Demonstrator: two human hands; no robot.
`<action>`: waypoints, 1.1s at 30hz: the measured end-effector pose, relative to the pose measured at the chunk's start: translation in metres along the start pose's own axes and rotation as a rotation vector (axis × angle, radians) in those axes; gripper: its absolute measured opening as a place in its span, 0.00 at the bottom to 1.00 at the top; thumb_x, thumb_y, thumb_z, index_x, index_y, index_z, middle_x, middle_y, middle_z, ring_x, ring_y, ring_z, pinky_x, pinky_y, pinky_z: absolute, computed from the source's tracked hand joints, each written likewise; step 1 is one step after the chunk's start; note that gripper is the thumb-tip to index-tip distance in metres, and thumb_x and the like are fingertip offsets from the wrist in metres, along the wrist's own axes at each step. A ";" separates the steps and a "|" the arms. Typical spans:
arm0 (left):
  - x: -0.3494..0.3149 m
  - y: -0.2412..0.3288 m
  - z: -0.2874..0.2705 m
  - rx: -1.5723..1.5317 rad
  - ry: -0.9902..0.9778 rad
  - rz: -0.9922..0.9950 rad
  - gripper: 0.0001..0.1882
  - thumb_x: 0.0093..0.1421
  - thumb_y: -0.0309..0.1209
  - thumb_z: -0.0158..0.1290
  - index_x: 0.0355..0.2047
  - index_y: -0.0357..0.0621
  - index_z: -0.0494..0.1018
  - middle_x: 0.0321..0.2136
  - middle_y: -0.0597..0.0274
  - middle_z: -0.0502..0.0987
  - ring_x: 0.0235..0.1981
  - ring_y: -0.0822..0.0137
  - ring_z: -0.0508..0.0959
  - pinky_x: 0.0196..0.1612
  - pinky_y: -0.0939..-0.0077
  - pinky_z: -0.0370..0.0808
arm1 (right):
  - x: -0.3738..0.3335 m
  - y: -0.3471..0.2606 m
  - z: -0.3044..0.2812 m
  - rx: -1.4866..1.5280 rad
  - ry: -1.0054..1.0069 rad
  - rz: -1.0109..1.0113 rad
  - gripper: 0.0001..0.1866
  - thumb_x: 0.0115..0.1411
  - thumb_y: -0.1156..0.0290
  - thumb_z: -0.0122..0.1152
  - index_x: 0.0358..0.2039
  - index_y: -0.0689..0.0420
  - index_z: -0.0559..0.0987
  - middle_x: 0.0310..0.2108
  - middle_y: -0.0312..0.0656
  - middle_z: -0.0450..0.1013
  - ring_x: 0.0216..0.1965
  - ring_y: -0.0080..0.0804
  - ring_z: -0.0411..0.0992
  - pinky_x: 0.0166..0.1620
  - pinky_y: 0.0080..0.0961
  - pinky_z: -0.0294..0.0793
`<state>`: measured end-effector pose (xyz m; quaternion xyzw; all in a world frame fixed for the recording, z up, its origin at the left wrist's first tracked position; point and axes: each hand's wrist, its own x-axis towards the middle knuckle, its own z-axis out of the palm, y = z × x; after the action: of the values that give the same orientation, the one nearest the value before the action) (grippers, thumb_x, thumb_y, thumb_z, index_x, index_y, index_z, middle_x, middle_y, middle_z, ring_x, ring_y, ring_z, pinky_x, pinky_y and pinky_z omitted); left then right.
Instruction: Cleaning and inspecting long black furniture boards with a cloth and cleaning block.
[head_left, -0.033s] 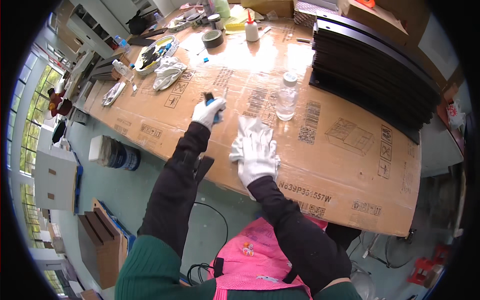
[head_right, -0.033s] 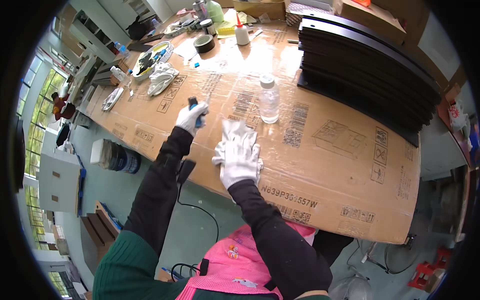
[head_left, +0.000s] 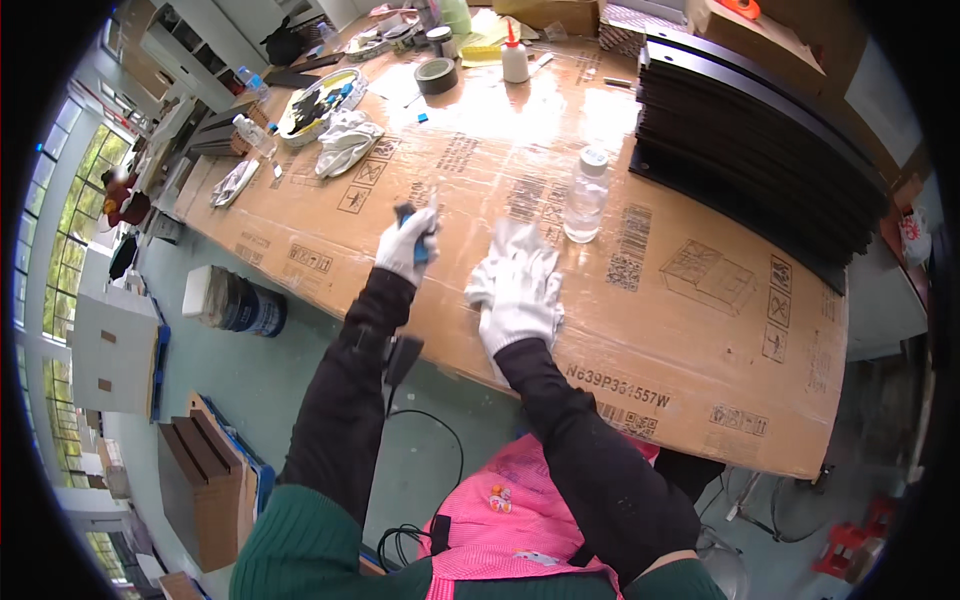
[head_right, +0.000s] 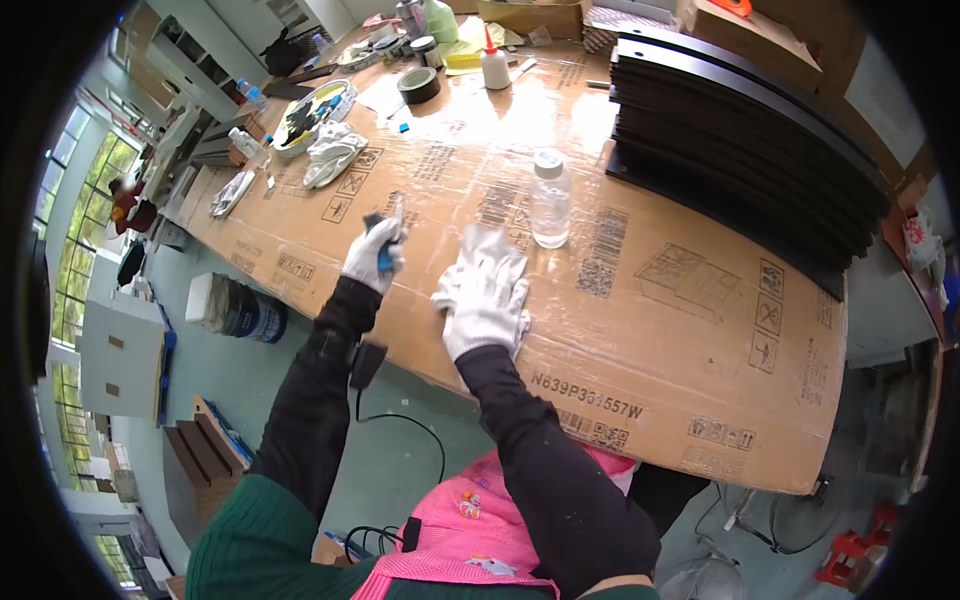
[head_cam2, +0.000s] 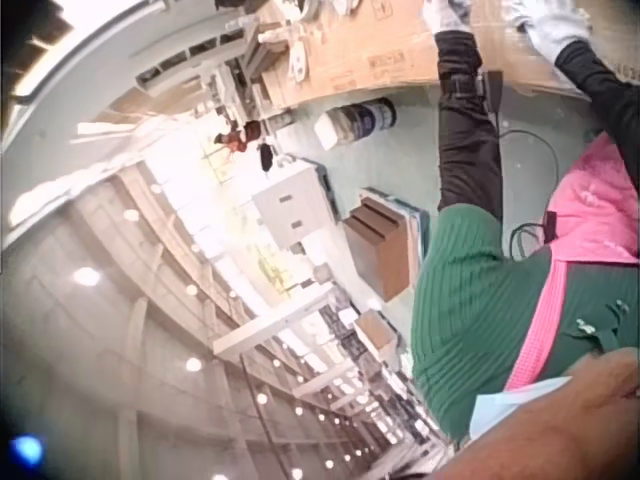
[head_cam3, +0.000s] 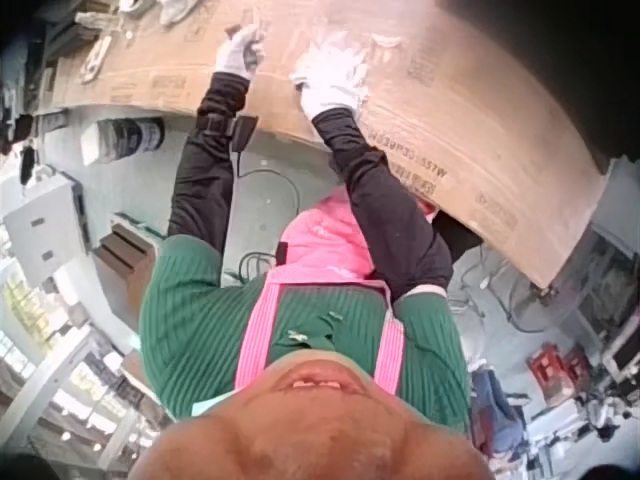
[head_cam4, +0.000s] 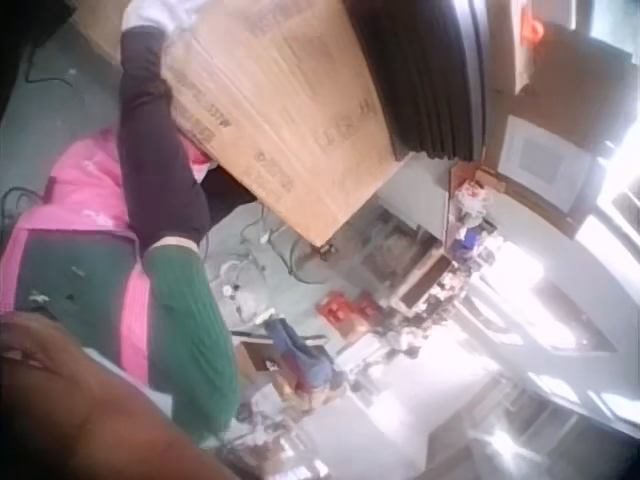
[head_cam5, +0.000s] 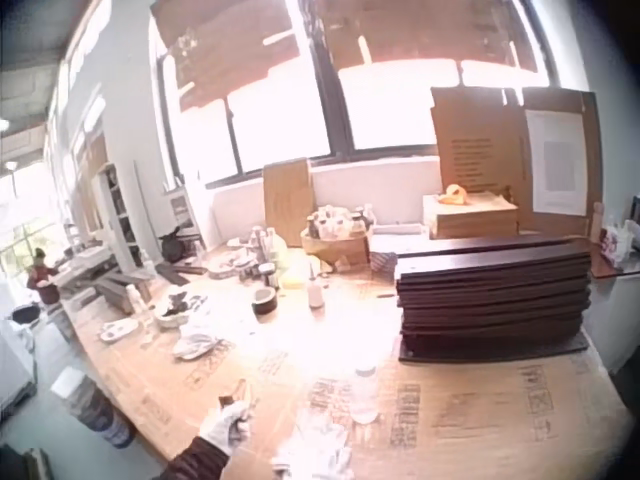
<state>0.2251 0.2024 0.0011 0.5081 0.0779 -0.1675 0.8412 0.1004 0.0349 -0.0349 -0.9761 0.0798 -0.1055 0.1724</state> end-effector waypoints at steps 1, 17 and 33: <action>-0.018 -0.013 -0.002 -0.143 -0.013 0.013 0.09 0.66 0.34 0.57 0.42 0.45 0.72 0.29 0.69 0.74 0.19 0.82 0.70 0.20 0.85 0.67 | 0.029 0.012 0.015 -0.040 0.091 0.070 0.39 0.55 0.54 0.59 0.64 0.58 0.65 0.70 0.59 0.51 0.71 0.63 0.44 0.68 0.62 0.46; -0.230 -0.043 -0.063 0.003 0.497 0.485 0.15 0.62 0.26 0.55 0.50 0.41 0.69 0.32 0.58 0.76 0.20 0.73 0.72 0.22 0.75 0.73 | 0.154 -0.197 0.095 0.302 0.008 -0.540 0.38 0.60 0.50 0.52 0.70 0.46 0.61 0.73 0.48 0.48 0.72 0.59 0.46 0.71 0.54 0.46; -0.226 0.034 -0.001 0.092 0.349 0.363 0.17 0.65 0.29 0.51 0.54 0.37 0.67 0.31 0.58 0.76 0.19 0.77 0.69 0.22 0.81 0.70 | 0.018 -0.104 0.001 0.624 -0.023 -0.462 0.18 0.53 0.68 0.61 0.45 0.42 0.80 0.41 0.42 0.78 0.40 0.47 0.76 0.42 0.43 0.77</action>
<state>0.0270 0.2633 0.0965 0.5727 0.1215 0.0731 0.8074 0.1303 0.1279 0.0044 -0.8700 -0.1802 -0.1498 0.4338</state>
